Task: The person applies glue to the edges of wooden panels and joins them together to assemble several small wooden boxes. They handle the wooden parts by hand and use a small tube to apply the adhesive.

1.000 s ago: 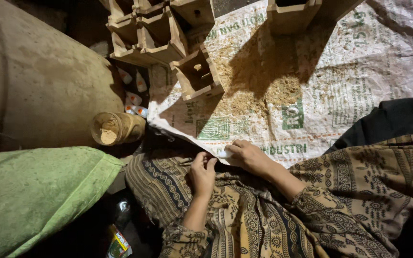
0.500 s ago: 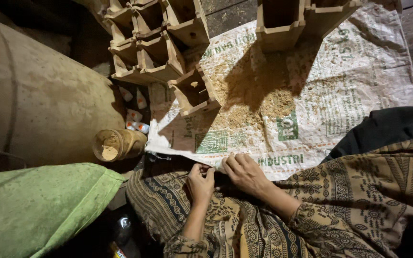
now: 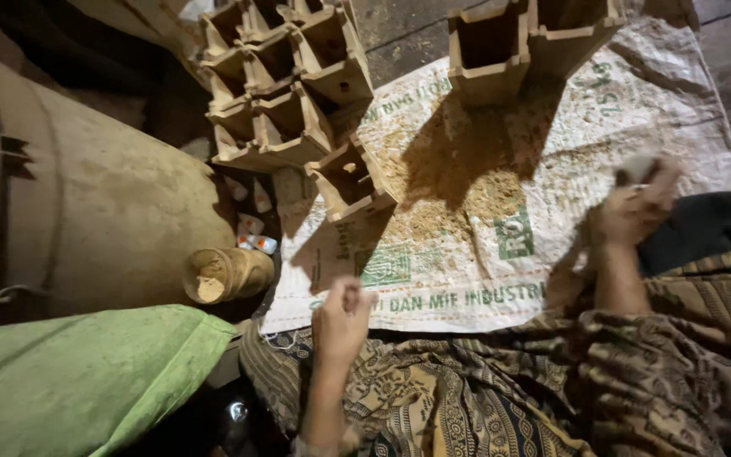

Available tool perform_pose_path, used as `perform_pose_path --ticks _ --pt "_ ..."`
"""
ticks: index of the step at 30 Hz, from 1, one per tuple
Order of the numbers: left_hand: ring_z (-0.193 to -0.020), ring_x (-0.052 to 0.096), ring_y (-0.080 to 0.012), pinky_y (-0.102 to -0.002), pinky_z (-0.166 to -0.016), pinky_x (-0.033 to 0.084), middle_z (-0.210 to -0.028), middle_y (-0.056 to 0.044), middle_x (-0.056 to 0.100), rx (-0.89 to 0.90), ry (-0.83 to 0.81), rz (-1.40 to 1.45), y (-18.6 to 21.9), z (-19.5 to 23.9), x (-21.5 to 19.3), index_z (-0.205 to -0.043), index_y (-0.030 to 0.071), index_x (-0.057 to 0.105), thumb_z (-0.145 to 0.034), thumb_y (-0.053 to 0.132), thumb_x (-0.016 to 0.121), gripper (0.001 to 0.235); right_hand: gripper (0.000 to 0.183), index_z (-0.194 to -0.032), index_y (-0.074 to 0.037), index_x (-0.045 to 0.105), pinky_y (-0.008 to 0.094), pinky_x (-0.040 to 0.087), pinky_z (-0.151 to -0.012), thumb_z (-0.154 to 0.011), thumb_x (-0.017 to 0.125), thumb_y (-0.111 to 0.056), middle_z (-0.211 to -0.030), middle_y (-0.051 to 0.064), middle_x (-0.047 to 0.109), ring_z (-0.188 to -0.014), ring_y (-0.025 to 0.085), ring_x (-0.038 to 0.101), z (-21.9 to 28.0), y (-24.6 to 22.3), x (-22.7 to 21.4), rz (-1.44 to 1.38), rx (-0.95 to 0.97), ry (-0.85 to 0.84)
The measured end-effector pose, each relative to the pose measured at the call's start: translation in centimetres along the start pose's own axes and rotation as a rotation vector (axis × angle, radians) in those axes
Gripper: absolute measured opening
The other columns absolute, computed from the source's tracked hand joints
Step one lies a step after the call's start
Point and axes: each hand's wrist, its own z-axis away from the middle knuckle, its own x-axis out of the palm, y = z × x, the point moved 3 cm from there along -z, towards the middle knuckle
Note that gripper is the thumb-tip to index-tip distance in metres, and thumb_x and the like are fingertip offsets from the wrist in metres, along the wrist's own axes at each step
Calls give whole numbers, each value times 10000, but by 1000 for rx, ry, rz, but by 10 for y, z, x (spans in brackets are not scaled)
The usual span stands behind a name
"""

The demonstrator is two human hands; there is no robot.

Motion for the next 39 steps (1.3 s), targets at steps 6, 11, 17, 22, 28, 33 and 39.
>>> perform_pose_path --ticks 6,11,17,22,28,33,39 --pt "-1233 569 -237 -369 -1037 429 -1288 -49 666 607 529 -349 59 -76 -11 -1333 127 582 -830 256 820 570 485 -1099 -61 626 516 471 -704 -1204 548 -528 -906 138 647 -768 386 612 24 45 38 122 -5 -23" --pt "-1296 536 -256 -566 -1140 222 -1221 -19 690 661 468 -564 52 -138 17 -1181 191 688 -753 152 780 439 233 -1190 -37 656 519 450 -732 -1028 715 -193 -966 179 686 -820 432 603 27 55 40 106 -1 -69" --pt "-1138 686 -239 -688 -1178 220 -1084 -87 775 718 483 -418 33 -122 7 -1017 86 753 -746 -135 579 390 438 -1433 38 534 595 434 -872 -1045 631 -140 -1204 303 629 -1009 529 566 7 19 7 -48 20 -122" --pt "-1040 737 -237 -662 -1234 200 -1072 -92 791 733 630 -423 28 -89 16 -1036 73 766 -740 -178 643 407 744 -1417 76 511 642 336 -1058 -683 635 85 -1317 314 489 -1251 503 441 -3 12 -15 -156 19 -178" --pt "-857 751 -163 -699 -1217 153 -983 -43 797 700 634 -543 19 -94 23 -1051 108 748 -684 -215 669 495 704 -1435 86 475 629 433 -976 -772 710 75 -1338 312 475 -1205 516 499 13 19 -19 -82 82 -129" --pt "-840 730 -233 -767 -1185 107 -876 -103 758 803 752 -498 18 -82 8 -1030 23 729 -593 -153 585 493 654 -1383 101 514 602 412 -1011 -740 615 171 -1313 324 484 -1205 556 505 16 21 -22 -47 207 -140" --pt "-863 747 -228 -763 -1188 138 -908 -101 776 807 729 -500 17 -82 8 -1046 22 735 -552 -206 498 593 750 -1464 87 428 627 439 -965 -807 788 45 -1308 336 501 -1162 565 515 25 37 -16 21 139 -163"
